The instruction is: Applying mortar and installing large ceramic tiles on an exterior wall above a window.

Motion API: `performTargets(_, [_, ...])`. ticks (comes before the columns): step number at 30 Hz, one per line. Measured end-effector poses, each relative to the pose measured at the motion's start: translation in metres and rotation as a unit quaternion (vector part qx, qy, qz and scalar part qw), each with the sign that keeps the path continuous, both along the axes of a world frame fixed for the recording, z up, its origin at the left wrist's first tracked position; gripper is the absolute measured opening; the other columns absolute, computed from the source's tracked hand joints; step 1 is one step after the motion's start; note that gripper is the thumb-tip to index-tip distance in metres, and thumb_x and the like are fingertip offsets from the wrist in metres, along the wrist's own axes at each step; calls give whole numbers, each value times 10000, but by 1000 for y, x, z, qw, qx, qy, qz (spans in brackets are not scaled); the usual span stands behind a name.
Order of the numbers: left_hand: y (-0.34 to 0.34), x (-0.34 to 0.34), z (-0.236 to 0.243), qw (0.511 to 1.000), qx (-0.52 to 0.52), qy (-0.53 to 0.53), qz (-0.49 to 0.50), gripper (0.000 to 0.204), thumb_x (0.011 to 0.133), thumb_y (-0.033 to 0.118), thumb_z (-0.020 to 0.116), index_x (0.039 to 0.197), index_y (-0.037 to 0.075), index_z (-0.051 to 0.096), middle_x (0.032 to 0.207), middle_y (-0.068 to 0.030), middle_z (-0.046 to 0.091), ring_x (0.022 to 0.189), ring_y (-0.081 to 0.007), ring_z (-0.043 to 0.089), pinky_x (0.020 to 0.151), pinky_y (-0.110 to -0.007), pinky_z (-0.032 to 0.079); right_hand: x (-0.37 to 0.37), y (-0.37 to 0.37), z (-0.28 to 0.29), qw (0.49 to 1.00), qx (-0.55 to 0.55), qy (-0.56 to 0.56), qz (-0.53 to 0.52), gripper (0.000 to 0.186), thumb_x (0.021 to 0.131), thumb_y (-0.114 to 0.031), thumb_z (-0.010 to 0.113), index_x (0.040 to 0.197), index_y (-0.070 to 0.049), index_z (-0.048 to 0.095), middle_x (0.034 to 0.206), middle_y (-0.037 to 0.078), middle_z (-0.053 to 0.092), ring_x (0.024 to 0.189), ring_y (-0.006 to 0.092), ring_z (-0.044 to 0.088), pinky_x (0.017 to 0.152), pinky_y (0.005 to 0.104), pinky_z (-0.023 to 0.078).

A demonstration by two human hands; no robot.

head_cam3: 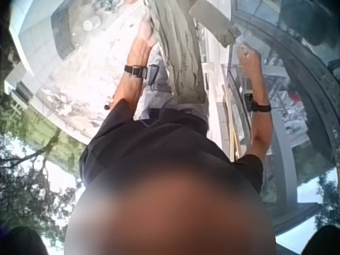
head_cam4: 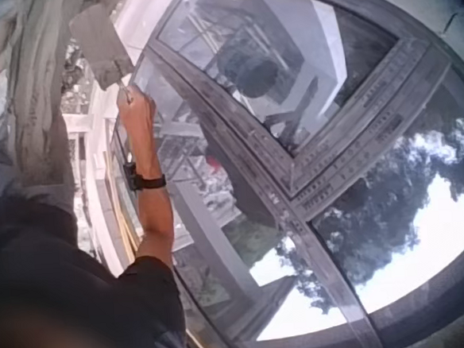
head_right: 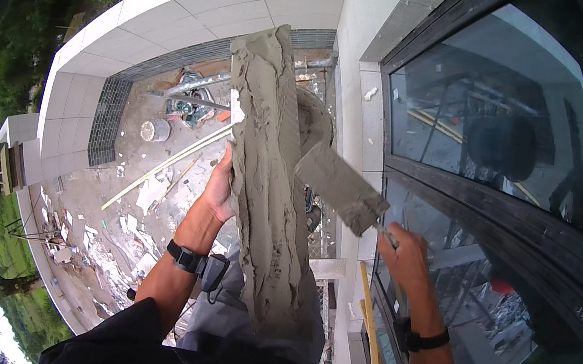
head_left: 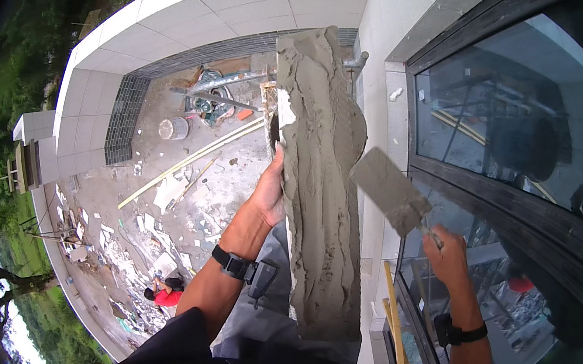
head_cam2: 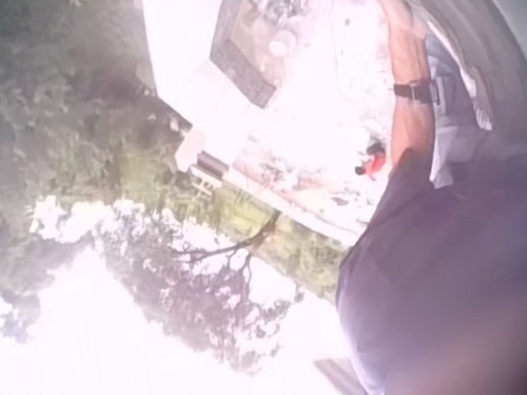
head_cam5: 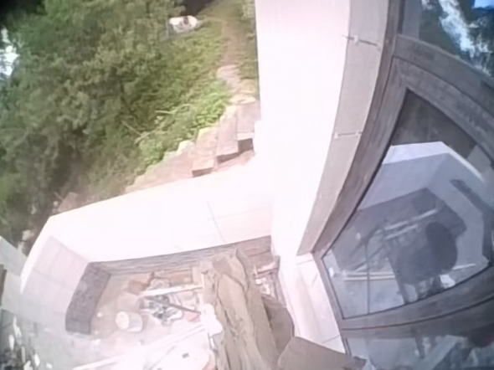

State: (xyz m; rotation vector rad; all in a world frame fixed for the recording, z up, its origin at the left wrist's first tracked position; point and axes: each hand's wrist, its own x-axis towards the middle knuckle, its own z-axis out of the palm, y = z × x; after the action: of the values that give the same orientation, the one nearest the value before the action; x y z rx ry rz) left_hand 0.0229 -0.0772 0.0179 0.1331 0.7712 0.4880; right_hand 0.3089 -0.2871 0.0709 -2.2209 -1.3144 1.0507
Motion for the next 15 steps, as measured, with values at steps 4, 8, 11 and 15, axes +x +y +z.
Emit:
performTargets(4, [-16, -3, 3, 999, -19, 15, -20, 698, 965, 556, 372, 1429, 36, 336, 1396, -140, 456, 1234, -258, 498, 1023, -411, 438, 17, 52, -23, 995, 65, 50, -49, 276, 909, -239, 535, 740, -21, 535, 546, 65, 503, 460, 130, 456, 461, 306, 351])
performTargets(8, [-25, -8, -3, 998, -30, 30, -38, 697, 962, 557, 382, 1424, 37, 343, 1390, -134, 465, 1220, -259, 510, 1018, -413, 441, 4, 127, -23, 950, -51, 292, -103, 275, 916, -264, 505, 753, -45, 539, 554, -3, 467, 437, 77, 424, 420, 247, 334])
performTargets(11, [-28, -11, -2, 999, -34, 28, -26, 683, 961, 551, 395, 1413, 40, 361, 1373, -134, 483, 1202, -260, 524, 1010, -413, 448, 27, 157, -61, 945, -53, 282, -155, 250, 908, -261, 529, 851, -18, 543, 606, 10, 491, 442, 79, 434, 417, 243, 359])
performTargets(15, [-14, -50, -5, 997, 7, 74, 28, 645, 978, 531, 365, 1401, 45, 387, 1340, -143, 515, 1174, -281, 546, 1001, -433, 455, 0, 139, -92, 982, -68, 166, -59, 384, 862, -292, 585, 1045, 41, 531, 676, 64, 543, 476, 135, 517, 426, 313, 411])
